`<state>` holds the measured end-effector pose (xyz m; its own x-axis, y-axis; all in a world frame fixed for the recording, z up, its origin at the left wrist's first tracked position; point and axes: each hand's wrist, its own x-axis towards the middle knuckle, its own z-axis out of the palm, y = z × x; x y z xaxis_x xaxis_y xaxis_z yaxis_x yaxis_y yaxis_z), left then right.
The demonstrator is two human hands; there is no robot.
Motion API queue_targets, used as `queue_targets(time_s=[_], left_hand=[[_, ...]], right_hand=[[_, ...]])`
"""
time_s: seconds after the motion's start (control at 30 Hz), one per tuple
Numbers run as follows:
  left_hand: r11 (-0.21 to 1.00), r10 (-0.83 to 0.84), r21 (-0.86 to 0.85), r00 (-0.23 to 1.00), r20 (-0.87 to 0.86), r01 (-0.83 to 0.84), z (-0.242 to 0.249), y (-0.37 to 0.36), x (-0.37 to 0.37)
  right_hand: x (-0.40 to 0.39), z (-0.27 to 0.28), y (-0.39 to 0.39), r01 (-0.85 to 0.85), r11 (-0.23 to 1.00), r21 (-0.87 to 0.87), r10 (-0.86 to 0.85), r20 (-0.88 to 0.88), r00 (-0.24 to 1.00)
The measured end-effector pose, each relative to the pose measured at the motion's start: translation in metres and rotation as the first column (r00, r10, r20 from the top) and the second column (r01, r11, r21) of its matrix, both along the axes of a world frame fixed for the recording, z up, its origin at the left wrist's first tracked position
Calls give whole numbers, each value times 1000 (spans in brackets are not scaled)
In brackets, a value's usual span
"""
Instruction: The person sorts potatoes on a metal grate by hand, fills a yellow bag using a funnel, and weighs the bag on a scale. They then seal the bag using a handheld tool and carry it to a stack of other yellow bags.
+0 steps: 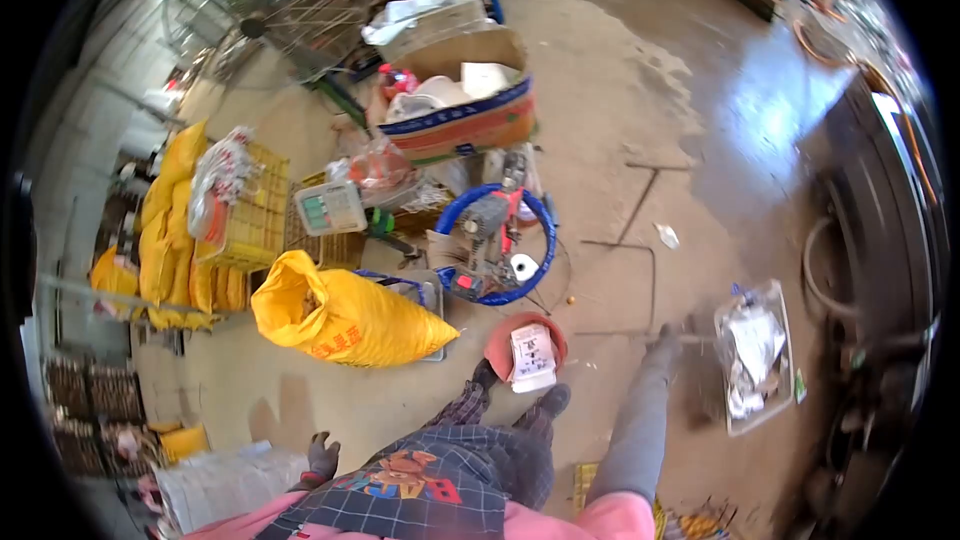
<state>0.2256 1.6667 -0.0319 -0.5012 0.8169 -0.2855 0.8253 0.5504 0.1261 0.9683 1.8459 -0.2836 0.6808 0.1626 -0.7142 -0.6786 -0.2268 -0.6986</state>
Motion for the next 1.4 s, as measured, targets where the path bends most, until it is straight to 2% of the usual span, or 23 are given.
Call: queue_targets(time_s=[0.07, 0.13, 0.23, 0.33, 0.4, 0.43, 0.6, 0.73, 0.8, 0.83, 0.9, 0.93, 0.97, 1.0, 1.03, 1.07, 1.1, 1.17, 1.23, 1.27, 1.3, 1.33, 1.4], left_hand=[[992, -101, 97, 983, 156, 87, 4, 17, 41], [973, -229, 77, 960, 162, 219, 8, 28, 71], [963, -270, 97, 920, 283, 253, 26, 37, 104], [990, -115, 113, 947, 300, 84, 18, 4, 96], [995, 17, 87, 959, 282, -43, 0, -34, 77], [991, 87, 71, 955, 284, -112, -6, -56, 70], [830, 557, -233, 781, 282, -507, -27, -151, 50], [780, 614, -351, 742, 271, -518, -38, -168, 28], [836, 544, -242, 805, 238, -493, -39, -140, 9], [864, 503, -165, 832, 235, -475, -57, -121, -14], [866, 377, 223, 877, 299, -448, -85, -62, -73], [528, 507, 85, 394, 767, -845, -82, -10, -102], [171, 107, -71, -54, 993, -983, -12, 58, -86], [120, -249, -270, -293, 923, -955, 17, 107, -104], [234, -469, -379, -445, 763, -895, 24, 146, -131], [304, -472, -377, -482, 738, -875, 41, 191, -147], [376, -471, -370, -519, 714, -850, 54, 236, -159], [392, -331, -472, -600, 728, -790, 31, 314, -193], [363, -103, -490, -556, 825, -793, -5, 362, -205], [577, 11, -229, -273, 962, -784, -72, 350, -213], [595, 128, -292, -270, 954, -749, -87, 325, -199], [607, 240, -358, -265, 934, -709, -99, 300, -184], [368, 199, -606, -576, 793, -706, -100, 251, -154]], right_hand=[[-28, 30, 23, 17, 996, -82, -22, -63, 998], [-50, 19, 3, 247, 899, 362, 47, -640, 767], [-78, 23, 4, 202, 945, 256, -53, -491, 870], [-45, -75, -50, -38, 691, 722, 442, -380, 812], [-55, -9, -36, -22, 831, 556, 333, -464, 821], [-64, 23, -28, 29, 930, 366, 179, -523, 833], [-70, 14, 10, 37, 924, 381, 184, -526, 830], [-65, 2, -16, 126, 937, 325, 106, -610, 785], [-65, -21, -41, -19, 904, 427, 252, -496, 831], [-81, 21, -45, -102, 932, 347, 262, -453, 852], [-124, 83, -64, -149, 967, 205, 220, -383, 897], [-142, 85, -75, -174, 949, 264, 257, -328, 909], [-156, 80, -84, -185, 904, 384, 342, -394, 853], [-190, 99, -83, -181, 882, 434, 376, -419, 826], [-221, 95, -80, -241, 695, 678, 629, -410, 660], [-293, 165, -52, -303, 813, 498, 542, -456, 706], [-351, 194, -29, -471, 668, 576, 704, -285, 650], [-476, 247, 29, -559, 392, 730, 855, -65, 515], [-606, 305, 93, -481, 271, 834, 941, -123, 317], [-664, 285, 122, -377, 227, 898, 966, -157, 207], [-725, 317, 144, -505, 193, 841, 979, -130, 157], [-772, 293, 167, -619, 201, 759, 978, -188, 87], [-833, 217, 201, -837, 128, 532, 981, -190, 29]])
